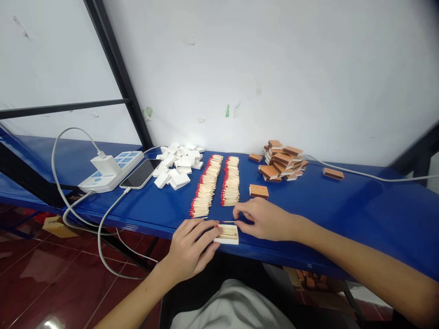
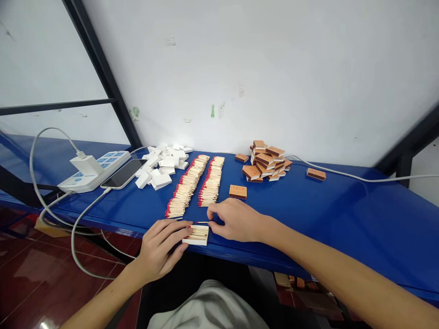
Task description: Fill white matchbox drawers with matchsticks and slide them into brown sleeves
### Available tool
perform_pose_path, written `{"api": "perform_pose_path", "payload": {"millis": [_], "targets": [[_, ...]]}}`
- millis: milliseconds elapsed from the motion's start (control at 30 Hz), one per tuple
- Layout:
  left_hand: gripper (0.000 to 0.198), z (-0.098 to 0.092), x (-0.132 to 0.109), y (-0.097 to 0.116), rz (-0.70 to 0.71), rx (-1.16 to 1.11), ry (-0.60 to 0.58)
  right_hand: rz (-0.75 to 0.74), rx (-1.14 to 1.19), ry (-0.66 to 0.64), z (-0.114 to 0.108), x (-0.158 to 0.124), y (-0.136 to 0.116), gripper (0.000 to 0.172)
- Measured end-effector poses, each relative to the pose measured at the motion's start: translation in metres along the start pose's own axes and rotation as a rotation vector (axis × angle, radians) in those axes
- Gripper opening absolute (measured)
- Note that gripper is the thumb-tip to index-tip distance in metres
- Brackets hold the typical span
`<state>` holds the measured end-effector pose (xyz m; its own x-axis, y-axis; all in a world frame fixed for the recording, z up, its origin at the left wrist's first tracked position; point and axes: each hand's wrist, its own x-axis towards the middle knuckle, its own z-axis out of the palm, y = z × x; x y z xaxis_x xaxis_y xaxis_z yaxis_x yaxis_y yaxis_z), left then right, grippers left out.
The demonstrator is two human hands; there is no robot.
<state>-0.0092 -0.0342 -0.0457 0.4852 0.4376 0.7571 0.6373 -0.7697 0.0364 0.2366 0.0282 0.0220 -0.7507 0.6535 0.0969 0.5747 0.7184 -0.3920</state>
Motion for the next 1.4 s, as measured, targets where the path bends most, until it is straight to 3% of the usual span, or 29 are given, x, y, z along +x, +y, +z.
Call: {"api": "perform_pose_path", "payload": {"millis": [267, 467, 733, 1400], "targets": [[0.030, 0.003, 0.000, 0.001, -0.019, -0.031, 0.037, 0.004, -0.113, 0.011, 0.001, 0.000, 0.004, 0.014], [0.039, 0.004, -0.003, 0.000, -0.063, -0.083, 0.070, 0.017, -0.038, 0.056, -0.005, 0.000, 0.003, 0.014], [0.035, 0.003, 0.001, 0.001, -0.048, -0.096, 0.064, -0.113, 0.147, -0.072, 0.002, -0.004, -0.014, 0.011], [0.027, 0.004, -0.001, -0.001, -0.014, -0.066, 0.046, -0.001, 0.172, 0.037, 0.008, 0.000, -0.017, 0.008]]}}
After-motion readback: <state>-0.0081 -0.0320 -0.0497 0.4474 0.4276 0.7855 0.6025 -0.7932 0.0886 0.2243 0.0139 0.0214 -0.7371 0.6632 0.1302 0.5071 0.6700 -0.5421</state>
